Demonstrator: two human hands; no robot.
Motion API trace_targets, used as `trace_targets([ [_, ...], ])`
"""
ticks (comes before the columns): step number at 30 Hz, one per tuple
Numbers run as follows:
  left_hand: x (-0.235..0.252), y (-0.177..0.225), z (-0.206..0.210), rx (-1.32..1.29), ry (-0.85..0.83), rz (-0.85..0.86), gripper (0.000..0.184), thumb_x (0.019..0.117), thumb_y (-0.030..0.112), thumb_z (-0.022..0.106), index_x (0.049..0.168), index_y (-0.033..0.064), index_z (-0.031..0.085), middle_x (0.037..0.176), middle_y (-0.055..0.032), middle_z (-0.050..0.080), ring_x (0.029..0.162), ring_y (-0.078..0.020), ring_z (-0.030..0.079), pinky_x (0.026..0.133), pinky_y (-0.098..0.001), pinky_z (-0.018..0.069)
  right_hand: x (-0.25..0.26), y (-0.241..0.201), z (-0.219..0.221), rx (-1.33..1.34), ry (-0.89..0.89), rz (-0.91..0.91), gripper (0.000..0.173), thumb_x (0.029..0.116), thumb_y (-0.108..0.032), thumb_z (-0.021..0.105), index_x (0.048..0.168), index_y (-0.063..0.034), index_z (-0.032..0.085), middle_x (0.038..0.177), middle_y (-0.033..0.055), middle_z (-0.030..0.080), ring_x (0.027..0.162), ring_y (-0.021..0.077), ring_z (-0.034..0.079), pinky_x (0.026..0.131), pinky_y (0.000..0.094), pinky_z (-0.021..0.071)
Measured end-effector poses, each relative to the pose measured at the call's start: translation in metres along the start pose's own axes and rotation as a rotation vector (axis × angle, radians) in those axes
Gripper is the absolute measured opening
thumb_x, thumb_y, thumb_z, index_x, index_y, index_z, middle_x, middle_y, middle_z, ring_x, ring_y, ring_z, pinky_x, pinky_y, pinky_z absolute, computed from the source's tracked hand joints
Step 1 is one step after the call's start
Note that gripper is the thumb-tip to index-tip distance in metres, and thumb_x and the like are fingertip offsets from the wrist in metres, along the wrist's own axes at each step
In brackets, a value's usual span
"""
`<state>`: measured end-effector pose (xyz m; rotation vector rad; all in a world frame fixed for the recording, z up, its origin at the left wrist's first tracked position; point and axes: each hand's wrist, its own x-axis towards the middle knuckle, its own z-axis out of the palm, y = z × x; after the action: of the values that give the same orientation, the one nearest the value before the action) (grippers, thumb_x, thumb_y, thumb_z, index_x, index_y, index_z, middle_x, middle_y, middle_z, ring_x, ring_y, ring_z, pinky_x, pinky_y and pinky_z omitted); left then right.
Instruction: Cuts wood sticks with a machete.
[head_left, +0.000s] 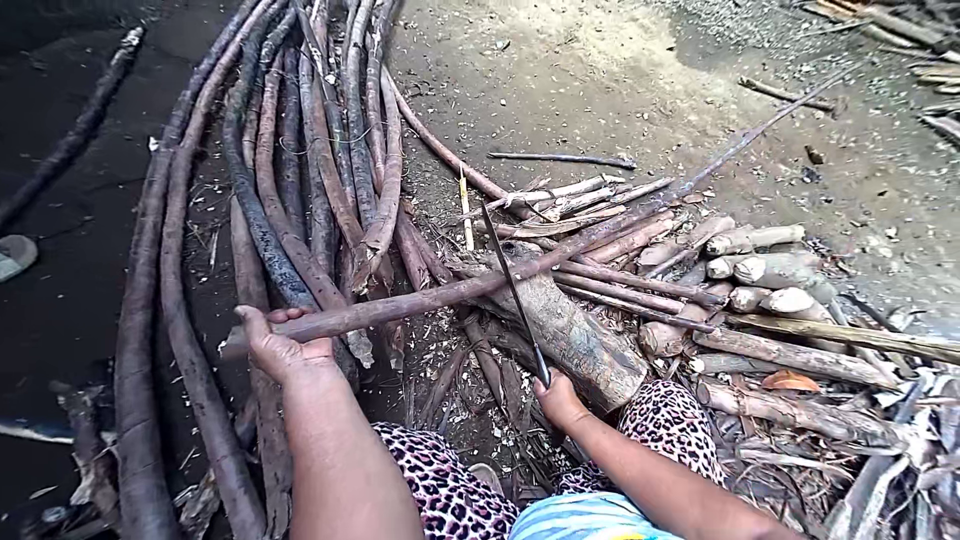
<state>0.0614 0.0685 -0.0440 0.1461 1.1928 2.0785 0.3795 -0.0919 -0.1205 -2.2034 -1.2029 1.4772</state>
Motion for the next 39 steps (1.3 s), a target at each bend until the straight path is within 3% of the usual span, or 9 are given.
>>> trace_targets([
  [3, -0.001, 0.005, -0.005, 0.036, -0.094, -0.09, 0.032, 0.112, 0.041, 0.042, 0.092, 0.018, 0.05, 0.077, 0.0013, 0.058, 0.073, -0.0148, 0.063, 0.077, -0.0374, 0.0586, -0.013, -0.007, -0.003, 0.375, -0.133, 0.077, 0.023, 0.1109, -0.023, 0.046, 0.116, -0.0014, 0.052, 0.068, 0.006, 0.048, 0.046, 0.016, 0.051, 0.046, 0.0326, 0.0509],
  [10, -0.016, 0.015, 0.005, -0.099, -0.094, -0.147, 0.039, 0.1121, 0.045, 0.035, 0.087, 0.0175, 0.046, 0.068, -0.0004, 0.053, 0.066, -0.0178, 0.061, 0.07, -0.0424, 0.0581, -0.027, -0.015, -0.038, 0.795, -0.313, 0.109, 0.022, 0.112, -0.024, 0.042, 0.099, -0.0074, 0.049, 0.057, -0.0021, 0.042, 0.039, 0.0084, 0.043, 0.038, 0.024, 0.0447],
  [13, -0.014, 0.02, 0.009, -0.178, -0.129, -0.004, 0.043, 0.1136, 0.039, 0.028, 0.084, 0.0149, 0.048, 0.063, -0.0012, 0.051, 0.06, -0.018, 0.059, 0.064, -0.0392, 0.0562, -0.011, -0.009, -0.038, 0.388, -0.104, -0.013, 0.023, 0.1091, -0.023, 0.05, 0.12, -0.003, 0.053, 0.068, 0.0039, 0.05, 0.048, 0.0132, 0.051, 0.048, 0.0295, 0.0498],
  [17, -0.003, 0.008, 0.003, -0.153, -0.053, 0.075, 0.04, 0.114, 0.039, 0.03, 0.087, 0.0146, 0.046, 0.068, -0.0008, 0.051, 0.06, -0.0162, 0.057, 0.064, -0.0356, 0.0556, 0.008, -0.015, -0.044, -0.012, 0.0, -0.121, 0.043, 0.1068, -0.03, 0.052, 0.135, 0.0025, 0.055, 0.114, 0.0243, 0.066, 0.104, 0.0356, 0.066, 0.095, 0.0544, 0.0507],
  [20, -0.009, 0.004, 0.0, -0.059, 0.051, 0.059, 0.027, 0.1129, 0.032, 0.04, 0.091, 0.0158, 0.043, 0.073, 0.0004, 0.05, 0.063, -0.0129, 0.057, 0.067, -0.0323, 0.0562, -0.007, -0.023, -0.04, 0.196, -0.002, -0.116, 0.035, 0.1094, -0.031, 0.05, 0.124, 0.0, 0.057, 0.08, 0.01, 0.057, 0.058, 0.0186, 0.057, 0.056, 0.0352, 0.053],
  [23, -0.011, 0.004, -0.004, -0.011, 0.07, 0.049, 0.021, 0.1096, 0.023, 0.042, 0.09, 0.0168, 0.043, 0.072, 0.0006, 0.049, 0.062, -0.0135, 0.055, 0.066, -0.0338, 0.0554, -0.039, -0.041, -0.059, 0.483, -0.011, -0.135, 0.028, 0.111, -0.028, 0.048, 0.116, -0.0009, 0.055, 0.064, 0.0016, 0.051, 0.045, 0.0105, 0.051, 0.045, 0.0271, 0.0498],
  [28, -0.003, 0.001, -0.008, -0.006, 0.029, 0.085, 0.022, 0.1085, 0.02, 0.038, 0.087, 0.0162, 0.044, 0.07, -0.0003, 0.049, 0.059, -0.0144, 0.054, 0.063, -0.0342, 0.0554, -0.084, -0.1, -0.131, 0.642, 0.306, -0.815, 0.02, 0.1092, -0.016, 0.045, 0.104, -0.0035, 0.059, 0.063, -0.0057, 0.057, 0.047, 0.0037, 0.054, 0.046, 0.0219, 0.0519],
  [35, -0.002, 0.001, -0.01, -0.012, 0.014, 0.07, 0.027, 0.1099, 0.022, 0.034, 0.087, 0.0139, 0.046, 0.067, -0.0007, 0.049, 0.057, -0.0148, 0.055, 0.062, -0.0343, 0.0558, -0.106, -0.229, -0.226, 0.936, 0.868, -1.68, 0.025, 0.1077, -0.007, 0.026, 0.087, -0.0096, 0.04, 0.051, -0.0009, 0.048, 0.041, 0.0166, 0.057, 0.042, 0.0388, 0.0579],
  [39, -0.004, 0.004, -0.01, -0.03, -0.003, 0.051, 0.029, 0.1109, 0.023, 0.031, 0.088, 0.0136, 0.047, 0.066, -0.0006, 0.05, 0.057, -0.0146, 0.055, 0.063, -0.0336, 0.056, -0.031, -0.106, -0.095, 0.477, 0.669, -0.929, 0.036, 0.1112, -0.029, 0.034, 0.101, 0.0012, 0.052, 0.06, 0.0088, 0.053, 0.048, 0.0209, 0.057, 0.049, 0.0407, 0.0544],
])
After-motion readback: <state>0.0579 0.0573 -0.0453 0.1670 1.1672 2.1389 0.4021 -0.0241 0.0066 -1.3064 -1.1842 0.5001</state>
